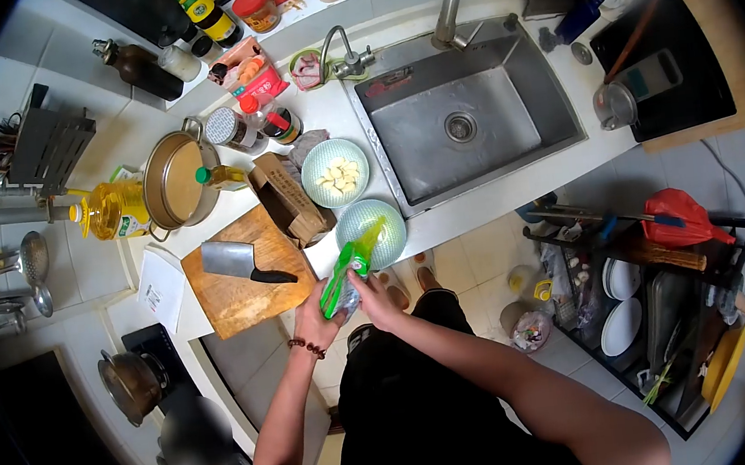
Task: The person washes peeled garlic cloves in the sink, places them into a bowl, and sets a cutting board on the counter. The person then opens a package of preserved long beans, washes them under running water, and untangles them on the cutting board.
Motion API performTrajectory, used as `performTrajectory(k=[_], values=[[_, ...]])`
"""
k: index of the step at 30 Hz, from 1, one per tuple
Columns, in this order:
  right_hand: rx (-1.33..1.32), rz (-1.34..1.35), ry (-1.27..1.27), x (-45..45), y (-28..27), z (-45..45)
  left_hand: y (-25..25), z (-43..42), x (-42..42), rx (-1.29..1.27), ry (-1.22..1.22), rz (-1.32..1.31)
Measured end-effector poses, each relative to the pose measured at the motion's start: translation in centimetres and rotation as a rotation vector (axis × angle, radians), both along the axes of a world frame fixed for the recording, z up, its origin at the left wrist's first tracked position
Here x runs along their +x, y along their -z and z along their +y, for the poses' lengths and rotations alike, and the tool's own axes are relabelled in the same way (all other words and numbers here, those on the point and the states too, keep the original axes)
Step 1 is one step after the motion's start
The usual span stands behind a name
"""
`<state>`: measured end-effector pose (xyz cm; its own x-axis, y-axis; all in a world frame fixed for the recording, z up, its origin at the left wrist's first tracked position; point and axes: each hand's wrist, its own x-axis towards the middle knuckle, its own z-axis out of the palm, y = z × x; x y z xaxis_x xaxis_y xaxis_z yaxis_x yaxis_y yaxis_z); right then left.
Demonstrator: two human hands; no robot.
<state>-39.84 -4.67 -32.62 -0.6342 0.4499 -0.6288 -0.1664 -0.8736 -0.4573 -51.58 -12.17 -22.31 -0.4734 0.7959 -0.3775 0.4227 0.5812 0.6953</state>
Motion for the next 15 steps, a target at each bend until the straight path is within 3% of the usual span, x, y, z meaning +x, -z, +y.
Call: performTrajectory(k=[15], values=[[-0.162,0.063,-0.122,0.8,-0.7,-0.3,-0.8,-0.6,0.6,-0.155,-0.004,0.038]])
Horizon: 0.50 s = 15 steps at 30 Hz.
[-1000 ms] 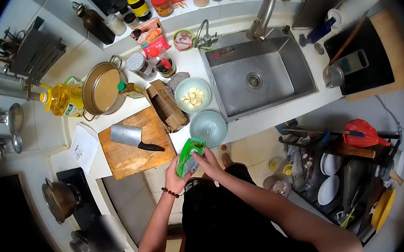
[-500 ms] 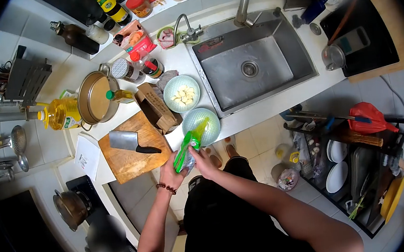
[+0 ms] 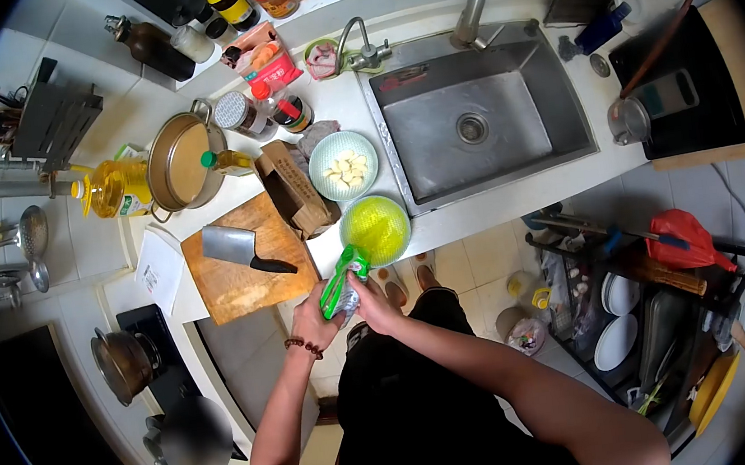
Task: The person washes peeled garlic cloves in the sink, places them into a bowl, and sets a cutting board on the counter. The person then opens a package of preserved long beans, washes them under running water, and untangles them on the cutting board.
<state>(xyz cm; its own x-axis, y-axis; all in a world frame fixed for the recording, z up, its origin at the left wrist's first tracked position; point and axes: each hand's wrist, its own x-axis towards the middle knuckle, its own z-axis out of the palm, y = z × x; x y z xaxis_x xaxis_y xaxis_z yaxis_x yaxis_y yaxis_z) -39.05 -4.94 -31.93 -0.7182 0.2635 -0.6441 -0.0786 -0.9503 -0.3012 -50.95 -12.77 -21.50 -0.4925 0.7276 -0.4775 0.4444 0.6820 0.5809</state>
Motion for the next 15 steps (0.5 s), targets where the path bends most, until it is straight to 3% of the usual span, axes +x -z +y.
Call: performTrajectory(k=[15], values=[[-0.054,-0.014,-0.054,0.41,-0.05,-0.49,-0.86,-0.36,0.67,-0.032,-0.026,0.007]])
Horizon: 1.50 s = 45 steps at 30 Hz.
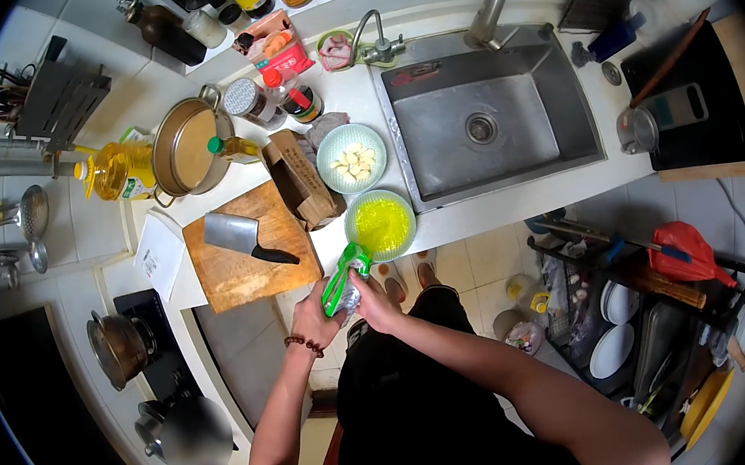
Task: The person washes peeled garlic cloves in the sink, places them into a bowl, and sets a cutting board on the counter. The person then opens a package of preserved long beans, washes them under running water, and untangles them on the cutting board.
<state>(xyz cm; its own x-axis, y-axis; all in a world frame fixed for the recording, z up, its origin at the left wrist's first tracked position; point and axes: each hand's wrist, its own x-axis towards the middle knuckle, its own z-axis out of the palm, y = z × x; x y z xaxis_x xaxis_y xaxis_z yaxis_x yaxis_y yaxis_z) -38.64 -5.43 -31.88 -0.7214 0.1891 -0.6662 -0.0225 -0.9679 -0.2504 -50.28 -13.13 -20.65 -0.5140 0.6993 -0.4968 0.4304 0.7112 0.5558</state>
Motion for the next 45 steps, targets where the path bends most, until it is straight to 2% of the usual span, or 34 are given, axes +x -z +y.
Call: performTrajectory(k=[17,35,40,45], values=[[-0.094,0.071,-0.016,-0.2,0.2,-0.1,-2.2,1.4,-0.4,-0.089,0.045,0.007],[-0.155,0.158,-0.001,-0.6,-3.0,1.1,-5.3,3.7,-0.7,-0.08,0.123,0.078],[-0.208,0.139,0.001,-0.7,-4.9,1.5,-7.4,5.2,-0.8,-0.21,0.145,0.058],[-0.206,0.149,0.018,-1.0,-5.5,1.6,-7.8,5.4,-1.0,-0.206,0.162,0.084]])
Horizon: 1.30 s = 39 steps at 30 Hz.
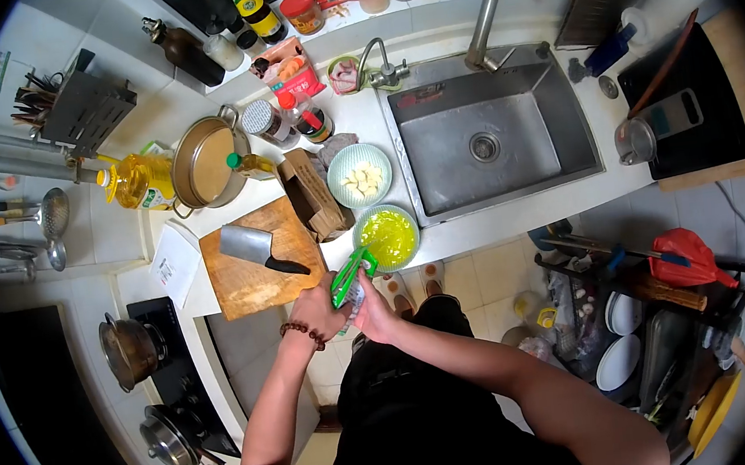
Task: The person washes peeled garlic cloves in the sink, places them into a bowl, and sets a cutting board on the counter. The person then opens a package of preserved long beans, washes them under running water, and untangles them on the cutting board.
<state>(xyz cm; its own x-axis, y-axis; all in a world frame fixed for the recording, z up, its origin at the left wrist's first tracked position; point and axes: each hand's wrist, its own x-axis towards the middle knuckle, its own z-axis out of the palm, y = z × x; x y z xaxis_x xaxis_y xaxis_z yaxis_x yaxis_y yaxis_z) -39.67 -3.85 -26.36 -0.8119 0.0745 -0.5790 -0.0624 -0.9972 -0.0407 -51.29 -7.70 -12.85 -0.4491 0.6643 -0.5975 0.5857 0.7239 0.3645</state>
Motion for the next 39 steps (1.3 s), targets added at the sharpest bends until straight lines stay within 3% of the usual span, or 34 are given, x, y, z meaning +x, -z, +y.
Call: performTrajectory(k=[32,39], values=[[0.048,0.0,-0.025,-0.1,-1.8,1.4,-1.7,1.7,-0.8,-0.076,-0.009,-0.028],[0.11,-0.098,0.037,0.0,-0.9,1.5,1.3,0.1,-2.1,0.058,-0.293,-0.394]])
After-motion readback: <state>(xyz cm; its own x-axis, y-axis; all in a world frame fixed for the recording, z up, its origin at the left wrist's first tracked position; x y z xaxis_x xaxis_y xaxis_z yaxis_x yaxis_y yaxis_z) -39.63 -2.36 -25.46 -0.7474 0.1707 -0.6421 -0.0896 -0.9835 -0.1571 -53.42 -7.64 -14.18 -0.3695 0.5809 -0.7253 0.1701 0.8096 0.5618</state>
